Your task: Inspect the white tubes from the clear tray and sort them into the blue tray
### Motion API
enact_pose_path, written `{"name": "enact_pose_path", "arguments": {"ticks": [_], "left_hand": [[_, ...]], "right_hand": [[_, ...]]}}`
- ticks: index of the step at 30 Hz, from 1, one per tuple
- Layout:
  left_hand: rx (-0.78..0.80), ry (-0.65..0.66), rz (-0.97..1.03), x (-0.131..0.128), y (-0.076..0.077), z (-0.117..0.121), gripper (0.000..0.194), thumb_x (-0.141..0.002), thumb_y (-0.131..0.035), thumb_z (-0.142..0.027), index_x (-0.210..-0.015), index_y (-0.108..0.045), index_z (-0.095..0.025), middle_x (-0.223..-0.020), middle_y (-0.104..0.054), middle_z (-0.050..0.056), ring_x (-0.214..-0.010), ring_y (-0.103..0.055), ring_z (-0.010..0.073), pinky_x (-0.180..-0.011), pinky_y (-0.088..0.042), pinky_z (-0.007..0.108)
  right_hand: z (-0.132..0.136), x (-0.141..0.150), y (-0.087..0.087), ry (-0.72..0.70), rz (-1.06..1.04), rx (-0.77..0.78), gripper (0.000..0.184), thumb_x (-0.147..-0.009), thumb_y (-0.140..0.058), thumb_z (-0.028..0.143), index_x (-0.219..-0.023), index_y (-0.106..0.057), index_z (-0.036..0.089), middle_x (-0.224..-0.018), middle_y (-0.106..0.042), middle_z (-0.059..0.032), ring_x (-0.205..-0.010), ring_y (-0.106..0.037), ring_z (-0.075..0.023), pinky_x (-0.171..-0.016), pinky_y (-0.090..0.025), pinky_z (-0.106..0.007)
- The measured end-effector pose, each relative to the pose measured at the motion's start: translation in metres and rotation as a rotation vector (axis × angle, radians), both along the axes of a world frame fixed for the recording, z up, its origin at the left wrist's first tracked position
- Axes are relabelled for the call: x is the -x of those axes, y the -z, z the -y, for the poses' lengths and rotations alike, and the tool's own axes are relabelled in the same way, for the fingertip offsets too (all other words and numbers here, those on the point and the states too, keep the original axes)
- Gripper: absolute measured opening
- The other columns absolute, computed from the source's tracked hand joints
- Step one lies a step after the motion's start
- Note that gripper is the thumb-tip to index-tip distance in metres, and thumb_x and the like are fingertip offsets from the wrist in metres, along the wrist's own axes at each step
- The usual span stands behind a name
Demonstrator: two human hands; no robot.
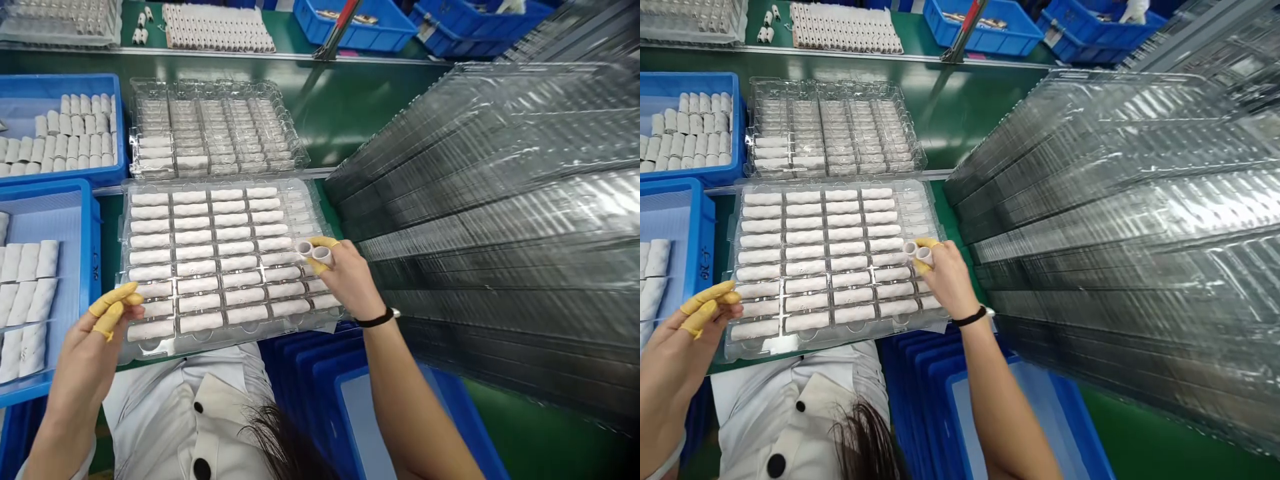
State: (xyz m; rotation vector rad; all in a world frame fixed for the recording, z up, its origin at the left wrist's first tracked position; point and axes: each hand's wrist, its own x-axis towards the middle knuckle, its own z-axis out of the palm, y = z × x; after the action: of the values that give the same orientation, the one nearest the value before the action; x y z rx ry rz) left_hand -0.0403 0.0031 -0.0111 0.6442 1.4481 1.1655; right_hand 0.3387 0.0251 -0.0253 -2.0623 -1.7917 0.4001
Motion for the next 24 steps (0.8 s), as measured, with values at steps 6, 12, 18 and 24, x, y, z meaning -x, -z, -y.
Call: {"name": "enact_pose_path", "arguments": {"ticks": [6,12,18,24], "left_hand": [[0.057,-0.092,-0.015,0.022,-0.005,-0.003,0.018,-0.076,-0.074,-0.029,-0.092,-0.078,-0.022,-0.085,-0.072,0.001,-0.076,-0.060,0.0162,-0.077,-0.050,0.031],[0.030,-0.166,-0.047,0.045,-0.009,-0.004,0.012,-0.075,-0.074,-0.027,-0.086,-0.079,-0.024,-0.085,-0.072,0.000,-0.079,-0.060,0.0177,-0.072,-0.051,0.033],[0.035,-0.186,-0.088,0.066,-0.013,-0.005,0.005,-0.078,-0.074,-0.026,-0.079,-0.078,-0.028,-0.085,-0.073,-0.004,-0.079,-0.059,0.0163,-0.072,-0.052,0.034],[0.032,-0.201,-0.098,0.081,-0.016,0.002,0.003,-0.080,-0.075,-0.029,-0.082,-0.078,-0.029,-0.090,-0.075,-0.008,-0.086,-0.059,0.0161,-0.077,-0.051,0.034]], "right_hand": [[-0.011,-0.030,0.016,-0.231,0.328,0.115,0.030,-0.079,-0.045,0.006,-0.096,-0.068,0.012,-0.093,-0.074,-0.0178,-0.102,-0.059,-0.0362,-0.083,-0.043,-0.049],[-0.028,-0.036,0.024,-0.263,0.295,0.094,0.030,-0.085,-0.050,0.017,-0.109,-0.066,0.014,-0.106,-0.073,-0.0135,-0.090,-0.066,-0.0260,-0.076,-0.048,-0.036],[-0.046,-0.041,0.026,-0.230,0.405,0.048,0.042,-0.089,-0.050,0.022,-0.129,-0.059,0.011,-0.101,-0.069,-0.0182,-0.101,-0.060,-0.0330,-0.083,-0.042,-0.042],[-0.041,-0.044,0.039,-0.262,0.429,0.087,0.042,-0.090,-0.050,0.029,-0.129,-0.059,0.015,-0.116,-0.067,-0.0182,-0.107,-0.057,-0.0330,-0.087,-0.041,-0.044]]}}
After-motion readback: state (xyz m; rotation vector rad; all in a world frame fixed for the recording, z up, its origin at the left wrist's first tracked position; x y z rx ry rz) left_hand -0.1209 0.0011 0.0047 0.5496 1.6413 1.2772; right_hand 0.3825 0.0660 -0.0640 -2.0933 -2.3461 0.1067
